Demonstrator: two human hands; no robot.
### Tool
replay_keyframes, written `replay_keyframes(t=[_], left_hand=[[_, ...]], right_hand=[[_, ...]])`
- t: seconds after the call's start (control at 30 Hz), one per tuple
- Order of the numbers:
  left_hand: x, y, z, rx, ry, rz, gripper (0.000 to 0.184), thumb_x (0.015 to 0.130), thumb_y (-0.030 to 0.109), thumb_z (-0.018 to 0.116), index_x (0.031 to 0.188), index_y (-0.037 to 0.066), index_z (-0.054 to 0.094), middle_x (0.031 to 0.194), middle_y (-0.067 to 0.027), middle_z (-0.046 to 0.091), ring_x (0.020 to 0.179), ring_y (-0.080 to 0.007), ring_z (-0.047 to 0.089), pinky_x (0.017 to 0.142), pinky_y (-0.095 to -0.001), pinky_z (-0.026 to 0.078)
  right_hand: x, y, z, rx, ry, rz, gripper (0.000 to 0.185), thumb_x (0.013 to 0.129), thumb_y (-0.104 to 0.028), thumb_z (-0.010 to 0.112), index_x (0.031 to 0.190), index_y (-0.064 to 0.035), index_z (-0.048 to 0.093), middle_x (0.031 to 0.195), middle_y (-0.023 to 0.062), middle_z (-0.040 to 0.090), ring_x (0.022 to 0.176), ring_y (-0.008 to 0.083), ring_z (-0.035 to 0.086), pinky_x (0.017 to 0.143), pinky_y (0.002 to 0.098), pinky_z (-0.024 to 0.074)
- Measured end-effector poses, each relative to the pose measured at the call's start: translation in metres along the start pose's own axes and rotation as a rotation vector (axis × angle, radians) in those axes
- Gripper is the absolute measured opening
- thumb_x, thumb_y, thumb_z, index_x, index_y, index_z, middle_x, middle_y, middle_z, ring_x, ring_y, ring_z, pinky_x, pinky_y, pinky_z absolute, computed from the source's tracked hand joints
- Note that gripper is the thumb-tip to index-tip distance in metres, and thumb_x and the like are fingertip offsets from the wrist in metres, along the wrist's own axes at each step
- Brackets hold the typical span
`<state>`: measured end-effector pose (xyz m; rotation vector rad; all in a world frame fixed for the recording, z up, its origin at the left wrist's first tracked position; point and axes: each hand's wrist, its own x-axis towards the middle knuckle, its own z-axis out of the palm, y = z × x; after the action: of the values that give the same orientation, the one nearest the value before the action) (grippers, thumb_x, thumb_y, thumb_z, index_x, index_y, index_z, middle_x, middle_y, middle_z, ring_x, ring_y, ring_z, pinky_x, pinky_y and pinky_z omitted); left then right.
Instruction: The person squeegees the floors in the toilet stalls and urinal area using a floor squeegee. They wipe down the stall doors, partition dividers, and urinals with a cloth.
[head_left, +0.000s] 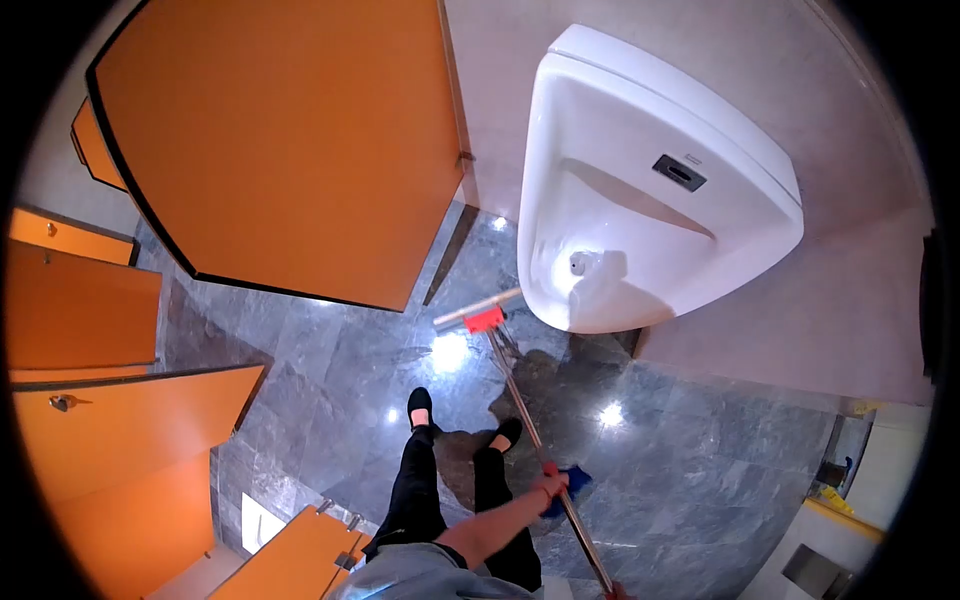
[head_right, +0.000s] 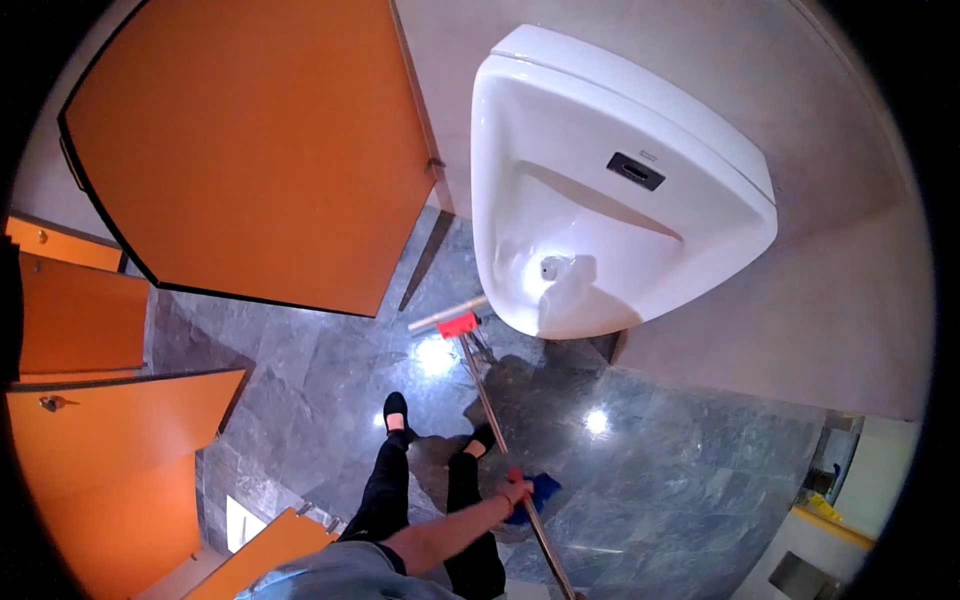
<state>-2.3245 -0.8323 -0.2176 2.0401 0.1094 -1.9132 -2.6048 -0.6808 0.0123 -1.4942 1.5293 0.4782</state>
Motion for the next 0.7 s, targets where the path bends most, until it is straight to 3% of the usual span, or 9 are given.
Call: replay_keyframes(t=[0.07,0.13,0.2,0.27,0.37,0.47,0.57,0.6,0.7], left_hand=[[0.029,0.018,-0.025,0.012,0.019,0.046,0.03,0.055,0.028,0.074,0.066,0.003,0.06,0.067,-0.0067,0.059,0.062,-0.0199,0.056,0.055,-0.0358,0.043],[0.064,0.018,-0.043,-0.055,0.06,0.205,0.031,0.056,0.028,0.073,0.068,0.002,0.061,0.065,-0.0066,0.059,0.061,-0.0209,0.058,0.056,-0.0377,0.046],[0.091,0.04,-0.068,0.285,0.2,0.253,0.034,0.058,0.028,0.072,0.075,0.001,0.061,0.066,-0.0093,0.062,0.061,-0.022,0.06,0.059,-0.0375,0.048],[0.122,0.05,-0.083,0.023,0.216,0.261,0.031,0.062,0.027,0.07,0.078,0.002,0.062,0.066,-0.0093,0.062,0.061,-0.0209,0.061,0.056,-0.0355,0.047],[0.148,0.081,-0.097,-0.369,0.17,0.409,0.028,0.065,0.027,0.069,0.076,0.003,0.061,0.065,-0.0065,0.059,0.055,-0.016,0.056,0.051,-0.0313,0.044],[0.18,0.093,-0.104,-0.304,0.202,0.458,0.031,0.07,0.03,0.067,0.076,0.001,0.062,0.066,-0.0057,0.06,0.058,-0.0141,0.056,0.052,-0.0316,0.043],[0.152,0.08,-0.079,0.042,0.269,0.396,0.037,0.073,0.036,0.064,0.078,-0.001,0.063,0.067,-0.0092,0.061,0.062,-0.0203,0.06,0.057,-0.0364,0.045],[0.165,0.051,-0.06,0.185,0.35,0.352,0.045,0.073,0.042,0.062,0.09,0.0,0.062,0.08,-0.0162,0.066,0.079,-0.0311,0.064,0.069,-0.0409,0.047],[0.089,-0.004,-0.009,0.308,0.212,0.339,0.037,0.074,0.036,0.063,0.087,0.002,0.06,0.079,-0.0168,0.064,0.079,-0.0321,0.063,0.067,-0.0423,0.047]], right_hand=[[0.037,0.028,0.042,-0.126,-0.093,-0.075,0.053,0.086,-0.03,0.054,0.132,-0.0068,0.042,0.074,0.0232,0.061,0.065,0.0407,0.058,0.057,0.0491,0.045],[0.066,0.004,0.056,0.352,-0.086,0.057,0.056,0.085,-0.031,0.056,0.134,-0.0093,0.04,0.091,0.0218,0.062,0.079,0.0402,0.058,0.068,0.051,0.0463],[0.097,-0.101,0.019,-0.022,-0.116,0.075,0.042,0.084,-0.014,0.054,0.124,-0.0053,0.044,0.087,0.0245,0.062,0.081,0.0405,0.062,0.066,0.0478,0.0508],[0.13,-0.121,0.026,-0.044,-0.196,0.089,0.051,0.086,-0.019,0.055,0.131,-0.0052,0.036,0.096,0.0243,0.062,0.086,0.0392,0.062,0.07,0.0479,0.0505],[0.163,-0.157,0.017,0.024,-0.105,-0.012,0.046,0.086,-0.019,0.054,0.127,-0.0077,0.037,0.085,0.0247,0.061,0.08,0.0445,0.059,0.068,0.0525,0.047],[0.178,-0.166,0.011,0.05,-0.043,-0.019,0.04,0.085,-0.019,0.054,0.121,-0.0092,0.04,0.084,0.0242,0.061,0.081,0.0436,0.06,0.067,0.0524,0.0469],[0.16,-0.145,-0.002,-0.015,0.017,0.038,0.022,0.088,-0.023,0.052,0.106,-0.0132,0.045,0.076,0.0239,0.061,0.072,0.0457,0.059,0.062,0.0539,0.0463],[0.145,-0.128,0.0,-0.011,0.023,0.063,0.021,0.088,-0.023,0.051,0.106,-0.0132,0.046,0.075,0.0242,0.061,0.072,0.0459,0.059,0.062,0.0543,0.046],[0.078,-0.063,0.001,-0.033,-0.031,0.132,0.022,0.083,-0.021,0.054,0.103,-0.0137,0.049,0.071,0.0209,0.059,0.068,0.0438,0.058,0.06,0.0539,0.0451]])
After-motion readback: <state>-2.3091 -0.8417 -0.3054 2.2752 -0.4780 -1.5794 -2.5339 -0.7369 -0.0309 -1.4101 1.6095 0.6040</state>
